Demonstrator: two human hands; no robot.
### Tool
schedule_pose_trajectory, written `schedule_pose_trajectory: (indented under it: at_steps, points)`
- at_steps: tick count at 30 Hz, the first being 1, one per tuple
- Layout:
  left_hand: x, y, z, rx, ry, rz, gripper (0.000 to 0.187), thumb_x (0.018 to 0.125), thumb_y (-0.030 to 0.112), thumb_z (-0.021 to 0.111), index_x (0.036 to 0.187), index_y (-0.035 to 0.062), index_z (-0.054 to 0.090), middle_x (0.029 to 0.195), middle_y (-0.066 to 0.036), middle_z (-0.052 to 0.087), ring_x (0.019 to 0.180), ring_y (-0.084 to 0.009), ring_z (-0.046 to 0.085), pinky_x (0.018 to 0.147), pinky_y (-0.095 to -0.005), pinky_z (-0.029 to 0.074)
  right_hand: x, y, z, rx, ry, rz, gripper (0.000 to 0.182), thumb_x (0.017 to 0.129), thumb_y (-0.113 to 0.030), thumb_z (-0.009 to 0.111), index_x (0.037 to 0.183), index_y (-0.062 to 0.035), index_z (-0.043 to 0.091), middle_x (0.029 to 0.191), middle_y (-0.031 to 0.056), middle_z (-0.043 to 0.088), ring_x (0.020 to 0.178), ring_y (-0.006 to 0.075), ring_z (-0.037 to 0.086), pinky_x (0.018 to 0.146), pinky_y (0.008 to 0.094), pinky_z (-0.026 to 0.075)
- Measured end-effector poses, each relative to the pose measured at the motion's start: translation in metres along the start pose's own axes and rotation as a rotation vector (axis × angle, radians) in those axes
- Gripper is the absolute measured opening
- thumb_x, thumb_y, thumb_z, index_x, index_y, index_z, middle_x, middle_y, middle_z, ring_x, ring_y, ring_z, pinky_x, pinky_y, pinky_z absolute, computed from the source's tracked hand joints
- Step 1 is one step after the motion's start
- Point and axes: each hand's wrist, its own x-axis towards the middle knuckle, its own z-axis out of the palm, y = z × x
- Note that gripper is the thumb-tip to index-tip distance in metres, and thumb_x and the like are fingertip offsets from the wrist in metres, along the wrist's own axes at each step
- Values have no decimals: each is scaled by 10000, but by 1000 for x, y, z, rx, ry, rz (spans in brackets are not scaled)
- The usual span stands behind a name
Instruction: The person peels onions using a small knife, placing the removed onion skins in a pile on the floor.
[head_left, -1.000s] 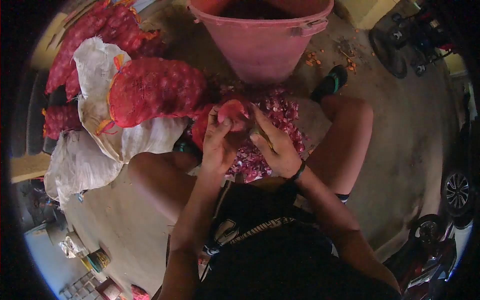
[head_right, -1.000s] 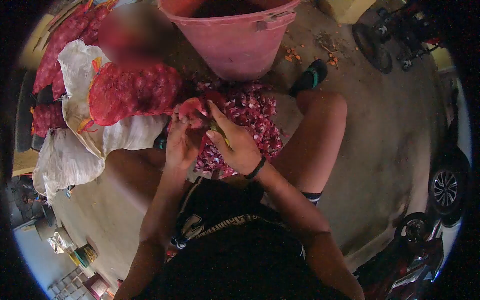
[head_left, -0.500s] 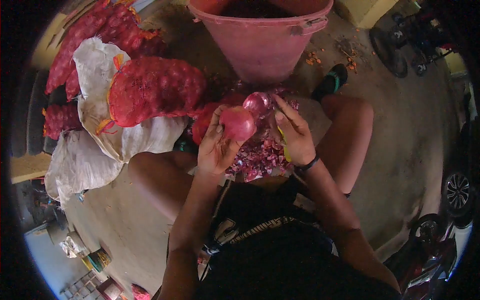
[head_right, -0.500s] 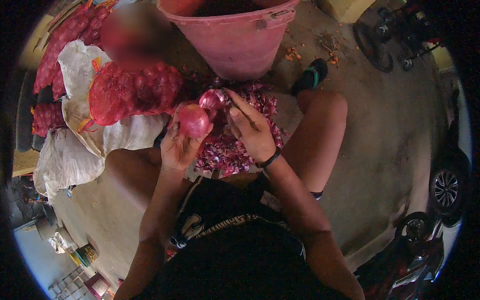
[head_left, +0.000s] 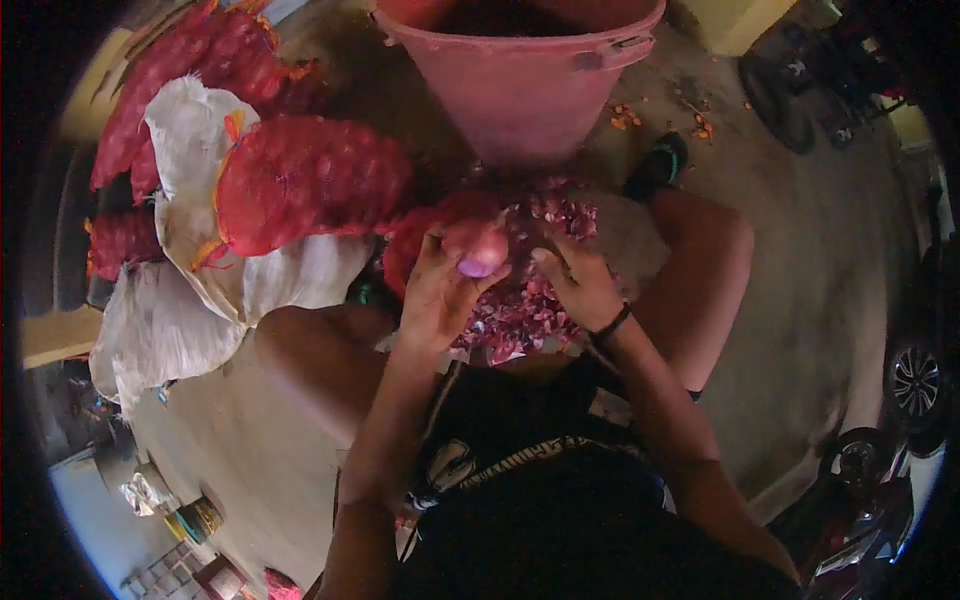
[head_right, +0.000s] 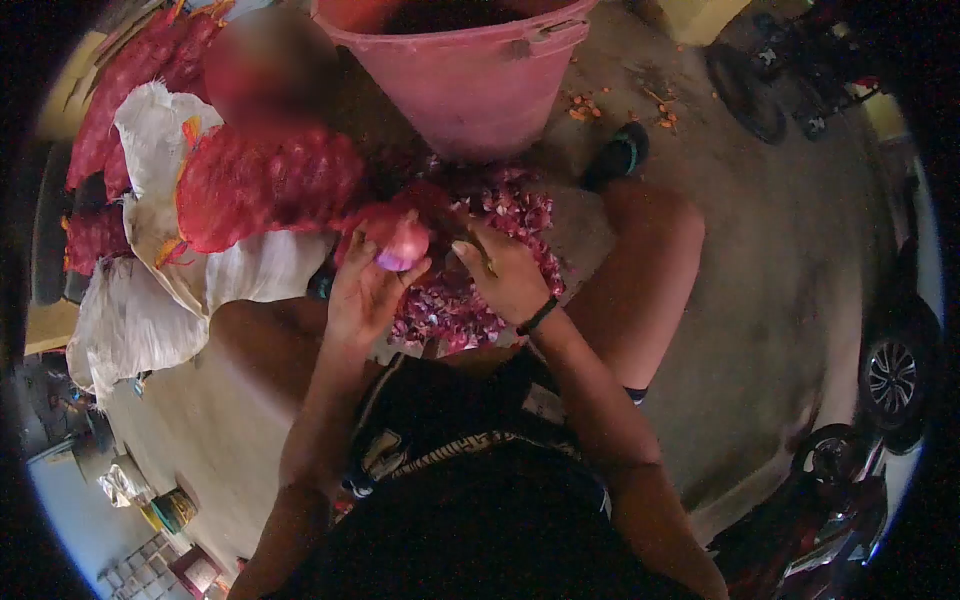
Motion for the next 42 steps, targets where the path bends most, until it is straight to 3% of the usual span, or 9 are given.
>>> schedule_pose_trajectory:
  at_steps: [2, 10, 19, 23, 26, 28, 30, 37, 42]
  points:
    - [-1, 1, 0, 34, -23, 25, 407, 931, 112, 610, 1281, 184, 414, 1271, -98, 541, 1177, -263, 563, 992, -522, 465, -3, 10, 7, 79, 85, -223, 469, 976, -256, 551, 1345, 26, 488, 1144, 266, 621, 1057, 364, 633, 900, 394, 487]
    - [2, -6, -3, 202, -9, 158, 570, 820, -113, 649, 1287, 105, 407, 1227, -92, 524, 1164, -215, 542, 971, -383, 491, -5, -8, 16, 187, -27, -173, 477, 974, -248, 550, 1337, 54, 482, 1109, 259, 627, 1021, 381, 643, 879, 385, 495]
    - [0, -4, 7, 218, -76, 210, 571, 782, -111, 686, 1265, 52, 428, 1206, -90, 540, 1168, -198, 538, 1001, -360, 461, 0, -11, 10, 229, -4, -304, 461, 965, -205, 556, 1359, 21, 479, 1239, 236, 601, 1130, 353, 615, 959, 380, 473]
    - [-11, 1, 13, 279, 4, 103, 562, 790, -74, 681, 1276, 50, 427, 1226, -109, 537, 1179, -219, 538, 1020, -384, 454, 1, 1, 11, 163, -8, -420, 458, 973, -191, 541, 1390, -16, 468, 1284, 203, 590, 1152, 327, 610, 966, 376, 471]
    - [0, 5, -1, 231, -93, 129, 573, 812, 15, 692, 1310, 52, 411, 1281, -136, 515, 1210, -272, 526, 1026, -447, 454, 1, 43, 17, 66, 121, -306, 475, 989, -196, 517, 1431, -49, 423, 1225, 182, 632, 1104, 309, 637, 948, 377, 480]
    - [-5, 7, -5, 152, -183, 84, 632, 828, 105, 705, 1369, 60, 382, 1360, -167, 486, 1264, -342, 499, 1009, -530, 464, -3, 24, 12, 65, 34, -80, 489, 1000, -205, 497, 1455, -63, 386, 1166, 163, 662, 1065, 305, 651, 939, 375, 482]
    - [-7, 14, 1, 104, -173, 13, 660, 839, 125, 693, 1401, 50, 355, 1372, -168, 476, 1273, -342, 489, 1018, -535, 454, -4, 19, 5, 81, -88, 71, 513, 1013, -206, 474, 1483, -60, 329, 1050, 129, 705, 993, 289, 673, 923, 364, 479]
    - [-9, 13, 11, 85, -160, 66, 641, 858, 51, 643, 1420, 4, 339, 1393, -157, 453, 1307, -283, 449, 1099, -467, 375, -24, -11, 2, 346, -51, -188, 514, 988, -188, 518, 1446, -1, 377, 1288, 202, 596, 1172, 284, 598, 985, 342, 438]
    - [-5, 9, 10, 218, -144, 161, 652, 834, 22, 648, 1412, 2, 348, 1386, -156, 460, 1300, -269, 457, 1114, -431, 355, -16, -32, 5, 259, -12, -287, 511, 975, -163, 542, 1428, 22, 393, 1383, 203, 533, 1268, 292, 534, 1036, 341, 401]
